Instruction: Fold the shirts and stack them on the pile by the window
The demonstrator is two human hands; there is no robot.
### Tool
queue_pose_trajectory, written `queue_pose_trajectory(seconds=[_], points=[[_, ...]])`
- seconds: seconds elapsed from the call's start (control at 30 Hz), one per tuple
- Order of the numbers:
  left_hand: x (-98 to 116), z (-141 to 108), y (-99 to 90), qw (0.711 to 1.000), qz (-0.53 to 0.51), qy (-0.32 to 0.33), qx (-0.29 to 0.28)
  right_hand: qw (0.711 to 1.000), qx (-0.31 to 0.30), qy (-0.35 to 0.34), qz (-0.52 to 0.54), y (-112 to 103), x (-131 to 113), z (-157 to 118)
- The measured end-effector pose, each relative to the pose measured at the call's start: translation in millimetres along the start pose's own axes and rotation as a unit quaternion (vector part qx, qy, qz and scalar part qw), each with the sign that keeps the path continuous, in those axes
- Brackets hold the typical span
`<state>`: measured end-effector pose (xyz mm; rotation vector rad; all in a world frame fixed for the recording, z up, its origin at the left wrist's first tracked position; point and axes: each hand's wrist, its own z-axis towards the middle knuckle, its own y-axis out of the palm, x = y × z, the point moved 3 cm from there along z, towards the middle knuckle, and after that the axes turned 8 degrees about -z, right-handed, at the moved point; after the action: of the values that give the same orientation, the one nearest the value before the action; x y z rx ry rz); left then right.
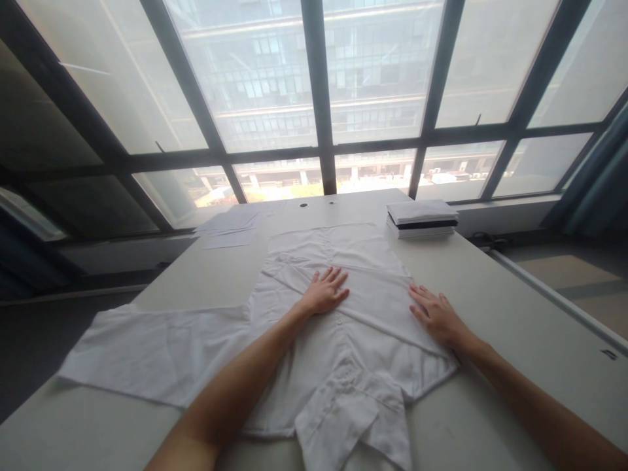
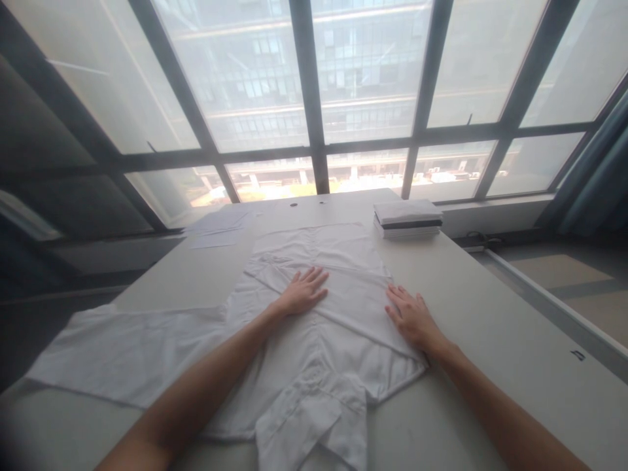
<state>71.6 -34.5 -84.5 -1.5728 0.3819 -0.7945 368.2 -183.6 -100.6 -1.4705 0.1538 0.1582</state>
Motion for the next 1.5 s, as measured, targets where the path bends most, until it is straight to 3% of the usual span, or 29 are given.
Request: queue_pose_trajectory(seconds=[0.23, 0.37, 0.47, 0.57, 0.73, 1.5], points=[[0, -1, -0.5, 1.0, -0.001, -0.002, 0.0, 1.0, 0.01, -0.008, -0.006, 3, 2, 0], [0, -1, -0.1, 1.0, 0.0, -0.004, -0.001, 0.996, 0.078, -0.019, -0.025, -4, -6, -3], [0, 0, 0.4, 1.0, 0.0, -0.004, 0.0, 0.99, 0.112, -0.079, -0.042, -10, -21, -8], [0, 0, 0.8, 1.0, 0.001, -0.002, 0.003, 0.989, 0.063, -0.122, -0.046, -6, -31, -11], [-1, 0, 1.3, 1.0, 0.001, -0.003, 0.002, 0.991, -0.022, -0.121, -0.044, 5, -33, -11], [-1, -1, 2.2, 1.0, -0.012, 0.005, 0.018, 0.991, -0.037, -0.111, -0.061, 13, -27, -9]])
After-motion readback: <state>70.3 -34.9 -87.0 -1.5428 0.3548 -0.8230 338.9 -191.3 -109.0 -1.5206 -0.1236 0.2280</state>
